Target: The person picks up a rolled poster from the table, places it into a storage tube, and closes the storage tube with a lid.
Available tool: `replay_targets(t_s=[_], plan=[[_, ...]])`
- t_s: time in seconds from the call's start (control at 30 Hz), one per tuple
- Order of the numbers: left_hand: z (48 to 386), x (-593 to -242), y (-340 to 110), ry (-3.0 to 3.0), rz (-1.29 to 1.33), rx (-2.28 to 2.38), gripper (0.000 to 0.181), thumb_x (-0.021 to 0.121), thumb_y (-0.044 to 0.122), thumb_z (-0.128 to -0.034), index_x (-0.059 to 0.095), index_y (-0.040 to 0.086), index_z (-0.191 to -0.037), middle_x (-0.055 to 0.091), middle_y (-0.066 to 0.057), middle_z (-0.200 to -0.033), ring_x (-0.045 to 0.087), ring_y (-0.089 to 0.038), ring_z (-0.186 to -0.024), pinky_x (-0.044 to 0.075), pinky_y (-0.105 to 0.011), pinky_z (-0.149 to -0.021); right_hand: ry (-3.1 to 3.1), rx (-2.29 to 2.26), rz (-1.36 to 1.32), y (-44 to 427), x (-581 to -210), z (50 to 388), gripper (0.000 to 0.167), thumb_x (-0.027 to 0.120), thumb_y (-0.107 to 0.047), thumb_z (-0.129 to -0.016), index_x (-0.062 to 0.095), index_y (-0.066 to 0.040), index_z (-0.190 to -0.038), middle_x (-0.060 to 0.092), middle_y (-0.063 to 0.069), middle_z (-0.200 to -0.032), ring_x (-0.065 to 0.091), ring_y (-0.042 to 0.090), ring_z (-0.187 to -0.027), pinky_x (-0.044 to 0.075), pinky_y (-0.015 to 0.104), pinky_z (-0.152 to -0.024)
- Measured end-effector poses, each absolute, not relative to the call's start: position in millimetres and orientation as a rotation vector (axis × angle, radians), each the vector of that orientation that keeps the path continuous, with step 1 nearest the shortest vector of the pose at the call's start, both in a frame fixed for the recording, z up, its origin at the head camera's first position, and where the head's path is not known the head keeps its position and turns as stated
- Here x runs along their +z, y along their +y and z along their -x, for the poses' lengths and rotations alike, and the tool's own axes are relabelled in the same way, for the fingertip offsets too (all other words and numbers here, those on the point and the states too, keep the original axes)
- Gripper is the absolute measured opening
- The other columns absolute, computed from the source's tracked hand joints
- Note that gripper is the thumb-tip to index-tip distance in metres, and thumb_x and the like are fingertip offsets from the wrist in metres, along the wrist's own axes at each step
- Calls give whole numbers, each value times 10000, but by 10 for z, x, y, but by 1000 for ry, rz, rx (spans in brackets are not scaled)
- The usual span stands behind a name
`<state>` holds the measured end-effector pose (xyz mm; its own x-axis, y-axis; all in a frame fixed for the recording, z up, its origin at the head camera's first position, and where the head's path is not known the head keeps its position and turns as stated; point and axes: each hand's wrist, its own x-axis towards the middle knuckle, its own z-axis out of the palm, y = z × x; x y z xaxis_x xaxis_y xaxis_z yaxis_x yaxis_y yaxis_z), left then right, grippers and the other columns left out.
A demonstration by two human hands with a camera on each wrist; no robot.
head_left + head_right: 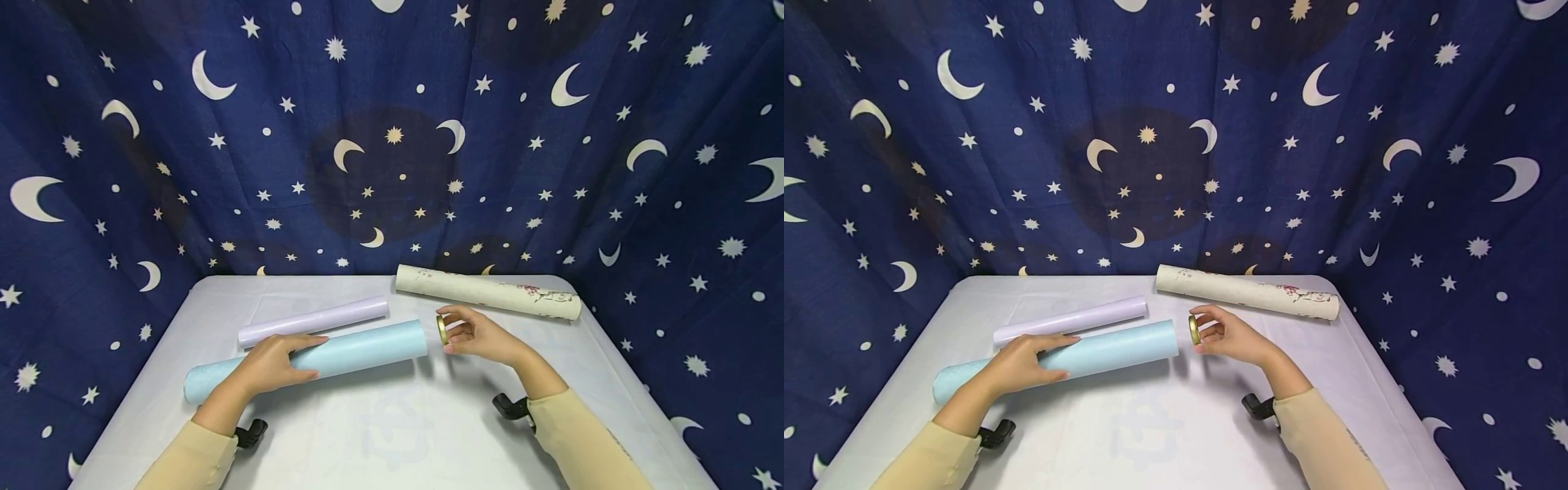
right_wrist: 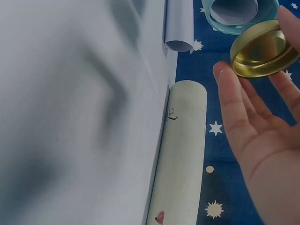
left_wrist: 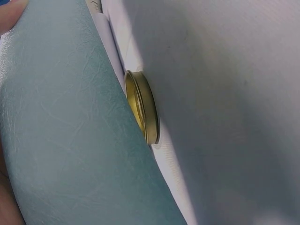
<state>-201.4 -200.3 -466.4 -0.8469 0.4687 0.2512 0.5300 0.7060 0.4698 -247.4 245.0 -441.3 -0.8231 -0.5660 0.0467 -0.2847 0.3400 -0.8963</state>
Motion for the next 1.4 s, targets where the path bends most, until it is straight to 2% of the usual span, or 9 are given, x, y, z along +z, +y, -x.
replay_targets(t_s=[0.23, 0.47, 0.67, 0.93, 1.4], plan=[[2028, -4658, -1999, -2796, 824, -834, 659, 851, 514, -751, 650, 324, -1350, 647, 112, -1309, 625, -221, -1185, 524, -469, -944, 2285, -1482, 773, 2400, -4453, 2501, 742, 816, -56, -832, 425, 3, -1461, 505, 251, -1350, 610, 334, -1112, 524, 353, -960], [2034, -4634, -1996, -2806, 826, -832, 654, 856, 495, -753, 638, 352, -1353, 642, 123, -1314, 616, -212, -1202, 515, -459, -966, 2238, -1526, 771, 2343, -4472, 2516, 741, 813, -36, -827, 425, 17, -1457, 502, 264, -1351, 613, 337, -1103, 532, 333, -946], [2033, -4622, -1990, -2816, 824, -834, 662, 851, 501, -756, 646, 311, -1356, 640, 126, -1315, 619, -216, -1196, 518, -463, -956, 2214, -1540, 758, 2292, -4474, 2504, 735, 820, -47, -823, 441, -8, -1452, 505, 253, -1354, 611, 331, -1110, 530, 327, -947], [2035, -4635, -1981, -2807, 830, -839, 654, 846, 509, -759, 642, 331, -1354, 642, 127, -1311, 622, -209, -1191, 521, -456, -955, 2185, -1559, 772, 2254, -4505, 2499, 744, 828, -54, -817, 444, -4, -1452, 511, 247, -1347, 613, 339, -1104, 530, 369, -955], [2035, -4648, -1982, -2816, 816, -838, 659, 847, 510, -758, 646, 317, -1355, 642, 122, -1315, 623, -220, -1189, 519, -466, -955, 2173, -1543, 774, 2245, -4574, 2523, 717, 800, -45, -845, 438, -28, -1464, 502, 251, -1355, 613, 342, -1125, 532, 330, -950]])
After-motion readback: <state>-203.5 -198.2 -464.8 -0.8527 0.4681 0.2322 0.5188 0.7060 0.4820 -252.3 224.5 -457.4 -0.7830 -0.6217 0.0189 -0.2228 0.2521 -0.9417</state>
